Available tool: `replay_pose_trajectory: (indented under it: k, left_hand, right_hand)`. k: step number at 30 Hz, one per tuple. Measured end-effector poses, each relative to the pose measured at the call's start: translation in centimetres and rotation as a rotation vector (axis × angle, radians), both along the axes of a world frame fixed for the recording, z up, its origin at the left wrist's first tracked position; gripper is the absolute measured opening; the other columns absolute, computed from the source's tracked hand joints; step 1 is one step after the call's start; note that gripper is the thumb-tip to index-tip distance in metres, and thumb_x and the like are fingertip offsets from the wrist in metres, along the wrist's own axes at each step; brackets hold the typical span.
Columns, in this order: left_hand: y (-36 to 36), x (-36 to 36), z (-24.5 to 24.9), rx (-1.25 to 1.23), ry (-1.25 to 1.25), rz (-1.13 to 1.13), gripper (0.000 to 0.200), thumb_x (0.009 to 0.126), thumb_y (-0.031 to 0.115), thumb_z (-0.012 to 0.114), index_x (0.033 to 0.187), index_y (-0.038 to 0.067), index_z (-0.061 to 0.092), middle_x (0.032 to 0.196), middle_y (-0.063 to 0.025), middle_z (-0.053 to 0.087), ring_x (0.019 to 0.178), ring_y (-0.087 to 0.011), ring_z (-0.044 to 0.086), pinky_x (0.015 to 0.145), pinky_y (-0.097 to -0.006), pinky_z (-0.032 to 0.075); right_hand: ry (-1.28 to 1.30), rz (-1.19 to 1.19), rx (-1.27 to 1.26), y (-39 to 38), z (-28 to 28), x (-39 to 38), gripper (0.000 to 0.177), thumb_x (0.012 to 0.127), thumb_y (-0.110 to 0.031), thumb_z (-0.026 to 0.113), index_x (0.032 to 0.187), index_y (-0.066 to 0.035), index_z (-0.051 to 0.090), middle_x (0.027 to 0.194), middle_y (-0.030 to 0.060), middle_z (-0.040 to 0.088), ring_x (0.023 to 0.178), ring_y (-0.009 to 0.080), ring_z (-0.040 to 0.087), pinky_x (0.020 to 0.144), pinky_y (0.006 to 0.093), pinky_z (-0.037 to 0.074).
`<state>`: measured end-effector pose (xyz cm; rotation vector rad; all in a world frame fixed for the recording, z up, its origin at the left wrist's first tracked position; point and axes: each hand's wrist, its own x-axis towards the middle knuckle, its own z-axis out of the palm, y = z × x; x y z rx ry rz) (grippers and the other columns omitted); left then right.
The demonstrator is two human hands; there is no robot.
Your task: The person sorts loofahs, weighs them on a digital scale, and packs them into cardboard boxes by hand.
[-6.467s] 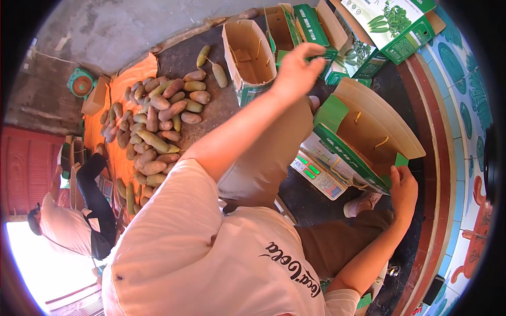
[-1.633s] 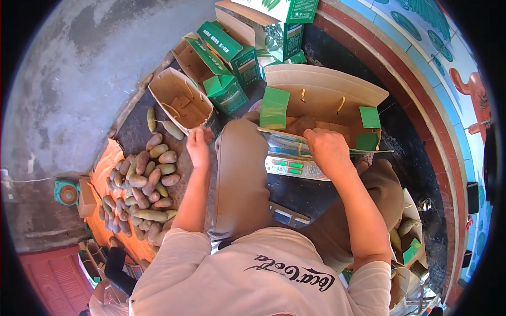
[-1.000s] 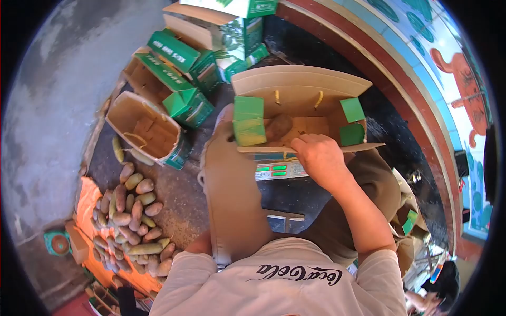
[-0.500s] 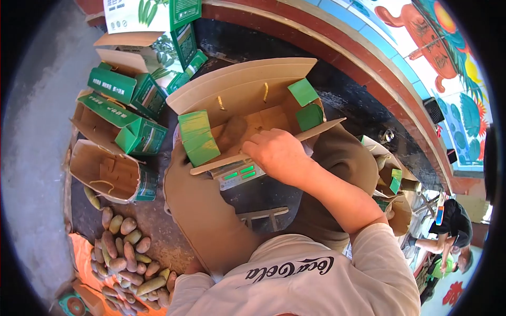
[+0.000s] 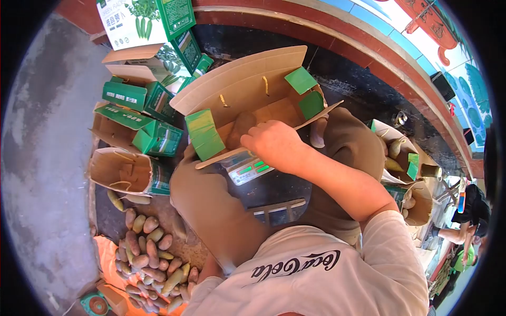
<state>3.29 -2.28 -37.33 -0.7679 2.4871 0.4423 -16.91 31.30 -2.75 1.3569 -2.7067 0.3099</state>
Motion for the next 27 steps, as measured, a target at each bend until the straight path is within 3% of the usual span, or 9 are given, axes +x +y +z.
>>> replay_pose_trajectory:
  k: [4, 7, 9, 10, 11, 13, 17, 22, 27]
  left_hand:
    - [-2.7, 8.5, 3.5, 0.023, 0.0, 0.161, 0.046, 0.081, 0.028, 0.071, 0.114, -0.001, 0.06, 0.103, -0.0161, 0.064, 0.09, -0.0265, 0.063, 0.079, -0.0367, 0.05]
    - [-5.0, 10.1, 8.3, -0.004, 0.287, 0.393, 0.049, 0.08, 0.029, 0.072, 0.116, -0.002, 0.06, 0.104, -0.0166, 0.064, 0.091, -0.0271, 0.063, 0.08, -0.0371, 0.05]
    - [-4.8, 7.7, 13.4, -0.078, 0.66, 0.453, 0.051, 0.08, 0.03, 0.073, 0.112, -0.006, 0.057, 0.103, -0.0184, 0.062, 0.089, -0.0271, 0.06, 0.081, -0.0355, 0.048]
    - [-3.8, 5.5, 18.3, -0.115, 0.846, 0.477, 0.053, 0.079, 0.031, 0.073, 0.11, -0.008, 0.056, 0.102, -0.0193, 0.062, 0.088, -0.0271, 0.059, 0.081, -0.0347, 0.047]
    - [-0.7, 2.5, 26.4, 0.134, 0.85, 0.491, 0.052, 0.08, 0.031, 0.074, 0.107, -0.009, 0.053, 0.099, -0.0186, 0.06, 0.087, -0.0242, 0.054, 0.083, -0.033, 0.044]
    - [0.5, -0.3, 31.2, 0.192, 1.023, 0.458, 0.042, 0.082, 0.023, 0.071, 0.108, -0.006, 0.054, 0.098, -0.0141, 0.059, 0.089, -0.02, 0.053, 0.084, -0.0324, 0.044]
    - [3.1, -5.5, 37.7, 0.266, 1.111, 0.243, 0.038, 0.082, 0.02, 0.07, 0.108, -0.003, 0.055, 0.099, -0.0107, 0.059, 0.09, -0.0179, 0.053, 0.085, -0.0313, 0.043]
    - [9.2, -12.7, 41.4, 0.549, 0.958, 0.021, 0.04, 0.079, 0.017, 0.073, 0.109, -0.003, 0.055, 0.101, -0.0097, 0.06, 0.092, -0.0157, 0.055, 0.084, -0.0283, 0.044]
    - [14.9, -18.6, 39.4, 0.691, 0.768, -0.115, 0.039, 0.082, 0.016, 0.071, 0.114, -0.001, 0.056, 0.11, -0.01, 0.061, 0.097, -0.0152, 0.057, 0.085, -0.0289, 0.046]
  right_hand:
    - [-0.004, -0.007, 0.002, 0.1, 0.0, 0.3, 0.009, 0.073, -0.01, 0.059, 0.082, -0.009, 0.057, 0.075, 0.0069, 0.059, 0.072, 0.025, 0.063, 0.062, 0.0357, 0.05]
    - [-0.007, 0.006, 0.019, 0.3, -0.1, 0.6, 0.009, 0.074, -0.01, 0.059, 0.082, -0.008, 0.057, 0.076, 0.0075, 0.061, 0.073, 0.0246, 0.064, 0.063, 0.0352, 0.051]
    - [0.001, 0.002, 0.035, 0.4, -0.2, 0.8, 0.009, 0.074, -0.009, 0.059, 0.083, -0.008, 0.058, 0.077, 0.008, 0.061, 0.074, 0.0245, 0.065, 0.064, 0.0351, 0.051]
    - [-0.015, 0.002, 0.051, 0.4, -0.1, 0.8, 0.01, 0.075, -0.01, 0.06, 0.085, -0.008, 0.059, 0.079, 0.0082, 0.063, 0.076, 0.0244, 0.065, 0.066, 0.0351, 0.051]
    - [-0.03, 0.002, 0.067, 0.3, -0.1, 0.8, 0.011, 0.076, -0.011, 0.06, 0.086, -0.008, 0.06, 0.081, 0.0085, 0.064, 0.079, 0.0244, 0.065, 0.067, 0.035, 0.051]
    - [-0.054, 0.005, 0.079, 0.3, 0.1, 0.9, 0.011, 0.077, -0.011, 0.061, 0.088, -0.008, 0.062, 0.083, 0.009, 0.066, 0.081, 0.0245, 0.066, 0.068, 0.035, 0.051]
    - [-0.084, 0.011, 0.077, 0.4, 0.3, 1.0, 0.012, 0.077, -0.011, 0.06, 0.088, -0.008, 0.063, 0.086, 0.0099, 0.068, 0.083, 0.0249, 0.067, 0.068, 0.0354, 0.052]
    - [-0.096, 0.026, 0.068, 0.5, 0.1, 1.0, 0.013, 0.075, -0.011, 0.061, 0.088, -0.008, 0.061, 0.082, 0.0097, 0.065, 0.079, 0.0246, 0.066, 0.067, 0.0354, 0.051]
    - [-0.115, 0.043, 0.074, 0.6, 0.2, 1.2, 0.013, 0.076, -0.011, 0.061, 0.088, -0.007, 0.062, 0.082, 0.0102, 0.066, 0.079, 0.0245, 0.066, 0.066, 0.0353, 0.051]
